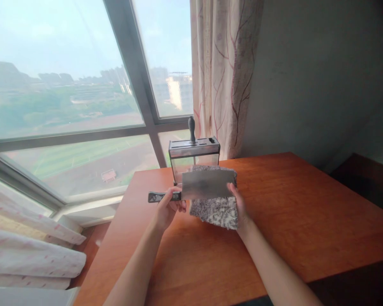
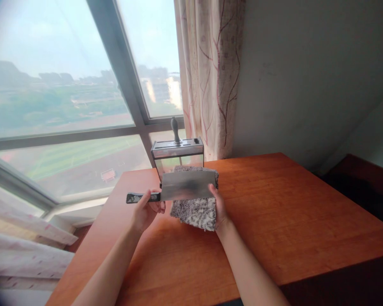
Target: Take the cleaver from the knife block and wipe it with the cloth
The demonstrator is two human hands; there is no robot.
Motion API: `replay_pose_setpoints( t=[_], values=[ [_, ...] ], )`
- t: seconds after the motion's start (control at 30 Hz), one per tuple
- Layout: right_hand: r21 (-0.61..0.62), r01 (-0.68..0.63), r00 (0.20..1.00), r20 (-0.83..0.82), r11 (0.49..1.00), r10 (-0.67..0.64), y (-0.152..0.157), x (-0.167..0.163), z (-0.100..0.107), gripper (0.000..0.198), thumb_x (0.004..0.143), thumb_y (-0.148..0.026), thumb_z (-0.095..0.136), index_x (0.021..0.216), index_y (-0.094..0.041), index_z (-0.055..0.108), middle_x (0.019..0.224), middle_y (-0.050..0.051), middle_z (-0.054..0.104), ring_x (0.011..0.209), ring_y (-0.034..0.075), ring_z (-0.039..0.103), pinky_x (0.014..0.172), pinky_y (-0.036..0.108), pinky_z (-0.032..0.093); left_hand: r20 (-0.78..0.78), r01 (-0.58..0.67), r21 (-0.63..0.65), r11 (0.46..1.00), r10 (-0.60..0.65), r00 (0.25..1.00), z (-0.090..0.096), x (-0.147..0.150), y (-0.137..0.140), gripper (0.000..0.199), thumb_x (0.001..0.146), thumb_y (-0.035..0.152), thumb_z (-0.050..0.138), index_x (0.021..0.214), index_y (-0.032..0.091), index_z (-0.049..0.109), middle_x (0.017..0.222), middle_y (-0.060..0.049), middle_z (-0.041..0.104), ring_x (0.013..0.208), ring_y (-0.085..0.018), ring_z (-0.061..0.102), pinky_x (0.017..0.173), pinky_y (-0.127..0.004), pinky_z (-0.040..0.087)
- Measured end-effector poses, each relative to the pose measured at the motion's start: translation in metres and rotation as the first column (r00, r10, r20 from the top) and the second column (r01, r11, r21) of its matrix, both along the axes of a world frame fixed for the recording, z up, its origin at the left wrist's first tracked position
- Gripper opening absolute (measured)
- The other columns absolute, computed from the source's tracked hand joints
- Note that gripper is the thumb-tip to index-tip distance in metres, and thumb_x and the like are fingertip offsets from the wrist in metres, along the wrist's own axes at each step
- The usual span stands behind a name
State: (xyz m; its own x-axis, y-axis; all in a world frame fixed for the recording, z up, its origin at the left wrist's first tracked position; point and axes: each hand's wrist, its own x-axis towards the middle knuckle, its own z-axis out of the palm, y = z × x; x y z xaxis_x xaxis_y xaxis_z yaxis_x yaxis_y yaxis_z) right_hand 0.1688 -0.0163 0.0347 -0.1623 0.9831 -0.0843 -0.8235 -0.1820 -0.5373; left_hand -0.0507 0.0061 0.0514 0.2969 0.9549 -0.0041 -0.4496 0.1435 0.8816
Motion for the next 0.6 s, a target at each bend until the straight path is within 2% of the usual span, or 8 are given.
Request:
replay_pose_setpoints(
  t=[0.07, 0.17, 0.33, 0.47, 0.53, 0.6],
  values=[
    [0.029, 0.002, 1.000, -0.018, 1.000, -0.002, 0.000, 0.003, 0.002, 0.048, 0.081, -0.059, 0.057, 0.114, -0.025, 0.065, 0.099, 0.006, 0.074, 0.099, 0.029, 0.068, 0.089, 0.044, 0.053, -0.052, 0.060, -0.033, 0.998, -0.062, 0.997, 0.001, 0.000, 0.000, 0.046, 0.078, 0.059, 0.057, 0.076, 0.014, 0.064, 0.058, -0.007, 0.066, 0.048, -0.016, 0.060, 0.048, -0.024, 0.040],
    [0.090, 0.047, 0.998, -0.034, 0.995, -0.044, 0.002, 0.006, -0.002, 0.050, 0.078, -0.062, 0.060, 0.113, -0.027, 0.064, 0.107, 0.005, 0.072, 0.108, 0.029, 0.064, 0.093, 0.047, 0.049, -0.123, 0.023, -0.048, 0.999, -0.029, 0.992, 0.000, 0.006, -0.001, 0.051, 0.081, 0.059, 0.053, 0.068, 0.011, 0.064, 0.055, -0.008, 0.065, 0.044, -0.014, 0.058, 0.045, -0.023, 0.037],
    [0.165, -0.011, 1.000, 0.009, 0.986, 0.009, 0.001, 0.009, -0.012, 0.050, 0.068, -0.055, 0.074, 0.106, -0.023, 0.067, 0.114, 0.007, 0.069, 0.117, 0.031, 0.058, 0.098, 0.050, 0.045, 0.010, -0.117, -0.074, 0.990, 0.118, 0.993, -0.004, 0.018, -0.004, 0.047, 0.081, 0.058, 0.055, 0.068, 0.014, 0.061, 0.052, -0.004, 0.064, 0.041, -0.011, 0.054, 0.044, -0.021, 0.036],
    [0.198, -0.017, 1.000, 0.017, 0.980, 0.014, -0.001, 0.007, -0.011, 0.053, 0.060, -0.048, 0.081, 0.104, -0.024, 0.066, 0.114, 0.008, 0.069, 0.115, 0.032, 0.058, 0.096, 0.050, 0.047, 0.135, -0.164, -0.127, 0.978, 0.181, 0.974, -0.007, 0.031, -0.008, 0.042, 0.081, 0.057, 0.057, 0.072, 0.016, 0.062, 0.053, -0.002, 0.064, 0.044, -0.010, 0.054, 0.050, -0.020, 0.041],
    [0.178, -0.028, 0.999, 0.036, 0.984, 0.022, -0.002, 0.003, -0.009, 0.048, 0.061, -0.044, 0.082, 0.101, -0.022, 0.067, 0.112, 0.008, 0.070, 0.111, 0.031, 0.061, 0.093, 0.047, 0.050, 0.133, -0.179, -0.119, 0.977, 0.194, 0.972, -0.012, 0.039, -0.010, 0.043, 0.081, 0.057, 0.057, 0.074, 0.016, 0.063, 0.056, -0.002, 0.064, 0.047, -0.011, 0.055, 0.051, -0.021, 0.041],
    [0.129, -0.058, 0.997, 0.063, 0.990, 0.050, -0.002, -0.004, -0.007, 0.039, 0.065, -0.042, 0.080, 0.096, -0.021, 0.067, 0.106, 0.008, 0.072, 0.107, 0.029, 0.063, 0.090, 0.044, 0.052, 0.060, -0.185, -0.094, 0.978, 0.191, 0.980, -0.020, 0.045, -0.012, 0.049, 0.080, 0.061, 0.055, 0.068, 0.015, 0.063, 0.055, -0.003, 0.063, 0.048, -0.012, 0.055, 0.050, -0.022, 0.040]
  ],
)
